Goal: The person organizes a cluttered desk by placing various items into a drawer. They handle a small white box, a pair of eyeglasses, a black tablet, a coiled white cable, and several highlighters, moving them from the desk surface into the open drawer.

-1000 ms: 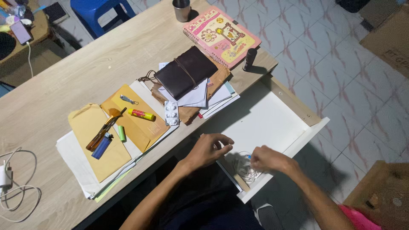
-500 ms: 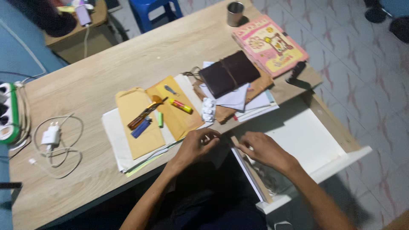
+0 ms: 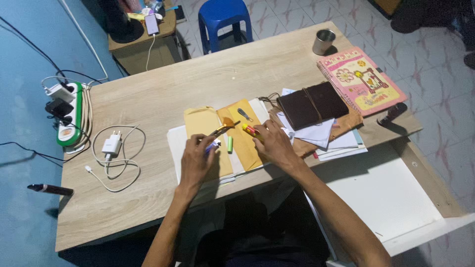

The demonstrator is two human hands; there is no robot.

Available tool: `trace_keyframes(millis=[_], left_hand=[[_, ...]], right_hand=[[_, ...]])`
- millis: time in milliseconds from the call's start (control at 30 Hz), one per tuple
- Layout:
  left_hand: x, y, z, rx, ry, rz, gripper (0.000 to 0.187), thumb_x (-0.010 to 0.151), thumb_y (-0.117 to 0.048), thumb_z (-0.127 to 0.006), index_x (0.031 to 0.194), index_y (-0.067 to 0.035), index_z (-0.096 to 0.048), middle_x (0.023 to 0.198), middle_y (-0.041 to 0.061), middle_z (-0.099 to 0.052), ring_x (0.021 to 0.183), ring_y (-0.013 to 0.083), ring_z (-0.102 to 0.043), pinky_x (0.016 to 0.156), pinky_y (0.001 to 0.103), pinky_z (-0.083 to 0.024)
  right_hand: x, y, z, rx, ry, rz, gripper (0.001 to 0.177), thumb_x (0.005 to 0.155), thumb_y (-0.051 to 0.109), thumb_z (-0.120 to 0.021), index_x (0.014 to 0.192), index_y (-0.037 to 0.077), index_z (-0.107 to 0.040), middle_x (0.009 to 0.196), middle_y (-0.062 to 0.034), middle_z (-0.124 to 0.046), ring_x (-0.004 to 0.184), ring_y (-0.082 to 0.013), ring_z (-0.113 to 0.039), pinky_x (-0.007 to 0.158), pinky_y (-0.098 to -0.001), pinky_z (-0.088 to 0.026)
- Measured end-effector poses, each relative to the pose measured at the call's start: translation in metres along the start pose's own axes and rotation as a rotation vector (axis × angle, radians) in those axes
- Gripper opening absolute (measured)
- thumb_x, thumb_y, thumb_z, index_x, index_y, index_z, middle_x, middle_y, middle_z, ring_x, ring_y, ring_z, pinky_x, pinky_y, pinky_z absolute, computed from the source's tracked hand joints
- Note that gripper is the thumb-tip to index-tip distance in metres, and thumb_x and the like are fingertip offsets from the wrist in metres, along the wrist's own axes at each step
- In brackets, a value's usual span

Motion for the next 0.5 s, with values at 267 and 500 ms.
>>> trace_keyframes(millis=[267, 500], left_hand=[[0.010, 0.055, 0.002, 0.061, 0.111, 0.103, 0.027, 0.085, -0.016, -0.075, 0.111, -0.008, -0.075, 0.112, 0.014, -0.067, 0.100, 0.0334, -0.065, 0.085, 0.046, -0.055], [0.015, 0.038, 0.003, 0.003, 0.075, 0.068, 0.022, 0.087, -0.018, -0.074, 0.106, -0.008, -0.077, 0.105, 0.015, -0.068, 0.095, 0.0324, -0.067, 0.080, 0.044, -0.057]], right_hand=[[0.013, -0.010, -0.040, -0.002, 0.260, -0.141, 0.029, 0.090, 0.014, -0.070, 0.118, 0.005, -0.069, 0.104, -0.0140, -0.064, 0.098, -0.0303, -0.065, 0.087, -0.0451, -0.056], [0.011, -0.024, -0.048, 0.024, 0.325, -0.183, 0.034, 0.087, 0.019, -0.075, 0.117, 0.005, -0.068, 0.107, -0.0126, -0.063, 0.097, -0.0277, -0.066, 0.085, -0.0410, -0.058]])
Point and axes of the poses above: each hand's wrist, its own x-axis towards the middle knuckle, its own z-axis out of the back of the hand, y = z × x, the point moved 10 cm from there along x, towards the middle knuckle
